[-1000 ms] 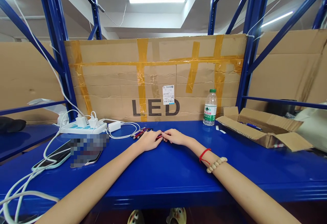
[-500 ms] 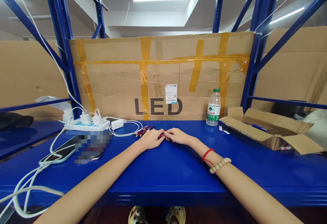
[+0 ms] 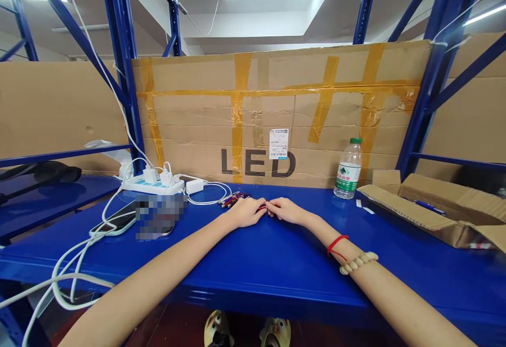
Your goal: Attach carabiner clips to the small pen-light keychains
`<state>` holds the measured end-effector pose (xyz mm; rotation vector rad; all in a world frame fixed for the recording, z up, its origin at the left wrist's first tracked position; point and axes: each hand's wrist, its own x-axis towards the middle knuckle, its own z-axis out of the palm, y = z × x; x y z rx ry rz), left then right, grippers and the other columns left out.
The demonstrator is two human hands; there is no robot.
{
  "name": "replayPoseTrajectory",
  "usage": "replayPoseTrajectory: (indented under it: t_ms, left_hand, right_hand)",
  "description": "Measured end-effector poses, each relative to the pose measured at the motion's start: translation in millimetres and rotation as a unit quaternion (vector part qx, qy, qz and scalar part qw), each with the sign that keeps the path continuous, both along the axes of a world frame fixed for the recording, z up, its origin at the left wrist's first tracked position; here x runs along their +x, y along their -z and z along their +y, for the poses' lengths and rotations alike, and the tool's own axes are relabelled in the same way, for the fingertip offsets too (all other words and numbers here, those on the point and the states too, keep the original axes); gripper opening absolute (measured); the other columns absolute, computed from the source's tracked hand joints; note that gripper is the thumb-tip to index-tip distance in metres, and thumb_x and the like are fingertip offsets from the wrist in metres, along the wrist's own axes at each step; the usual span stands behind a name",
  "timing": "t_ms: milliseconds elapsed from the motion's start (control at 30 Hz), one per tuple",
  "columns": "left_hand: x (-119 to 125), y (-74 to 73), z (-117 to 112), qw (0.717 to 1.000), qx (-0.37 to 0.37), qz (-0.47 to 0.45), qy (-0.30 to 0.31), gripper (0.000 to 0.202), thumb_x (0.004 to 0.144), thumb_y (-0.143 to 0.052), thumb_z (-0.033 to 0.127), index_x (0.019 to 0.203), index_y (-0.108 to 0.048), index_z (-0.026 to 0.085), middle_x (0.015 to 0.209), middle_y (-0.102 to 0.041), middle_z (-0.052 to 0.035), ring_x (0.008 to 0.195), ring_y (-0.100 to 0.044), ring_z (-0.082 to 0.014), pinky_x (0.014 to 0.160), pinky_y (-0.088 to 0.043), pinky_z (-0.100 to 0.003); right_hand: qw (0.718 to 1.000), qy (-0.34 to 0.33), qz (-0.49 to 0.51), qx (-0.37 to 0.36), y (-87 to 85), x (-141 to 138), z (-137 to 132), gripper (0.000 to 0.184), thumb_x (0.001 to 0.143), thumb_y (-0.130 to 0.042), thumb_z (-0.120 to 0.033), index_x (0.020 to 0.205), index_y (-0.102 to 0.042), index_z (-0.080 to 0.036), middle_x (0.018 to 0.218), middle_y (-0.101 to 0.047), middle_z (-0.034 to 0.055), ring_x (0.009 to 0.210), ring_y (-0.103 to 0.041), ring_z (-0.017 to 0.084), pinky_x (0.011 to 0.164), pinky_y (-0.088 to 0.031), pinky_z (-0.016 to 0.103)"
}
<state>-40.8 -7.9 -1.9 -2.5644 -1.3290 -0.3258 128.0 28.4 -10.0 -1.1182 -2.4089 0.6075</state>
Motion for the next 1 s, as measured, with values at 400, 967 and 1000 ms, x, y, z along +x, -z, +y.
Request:
replayPoseTrajectory:
  t_ms: [400, 967, 1000]
  left_hand:
    - [2, -1.0, -2, 1.0, -0.001, 0.0, -0.025, 0.025, 0.089, -0.027, 0.031, 0.094, -0.049, 0.018, 0.09, -0.064, -0.0082, 0.082, -0.061, -0.0237, 0.065, -0.045, -0.031]
    - [-6, 6.4, 8, 0.995, -0.033, -0.088, 0.025, 0.027, 0.092, -0.022, 0.036, 0.103, -0.042, 0.023, 0.101, -0.06, -0.0036, 0.091, -0.058, -0.019, 0.073, -0.043, -0.029]
    - [-7, 7.3, 10, 0.994, -0.042, -0.097, 0.033, 0.026, 0.092, -0.022, 0.036, 0.101, -0.042, 0.021, 0.1, -0.06, -0.0043, 0.091, -0.058, -0.019, 0.074, -0.043, -0.029]
  right_hand:
    - [1.0, 0.009, 0.01, 0.005, -1.0, -1, -5, 0.037, 0.087, -0.033, -0.038, 0.067, -0.053, -0.014, 0.066, -0.057, 0.0005, 0.046, -0.046, 0.006, 0.049, -0.036, 0.02]
    - [0.96, 0.025, 0.273, -0.06, 3.2, 1, 1, 0.04, 0.056, -0.07, -0.043, 0.081, -0.068, -0.011, 0.066, -0.061, 0.0035, 0.04, -0.045, 0.004, 0.033, -0.036, 0.016]
    - [0.96, 0.02, 0.273, -0.063, 3.5, 1, 1, 0.04, 0.057, -0.069, -0.043, 0.081, -0.068, -0.011, 0.064, -0.061, 0.0029, 0.04, -0.044, 0.004, 0.034, -0.036, 0.015]
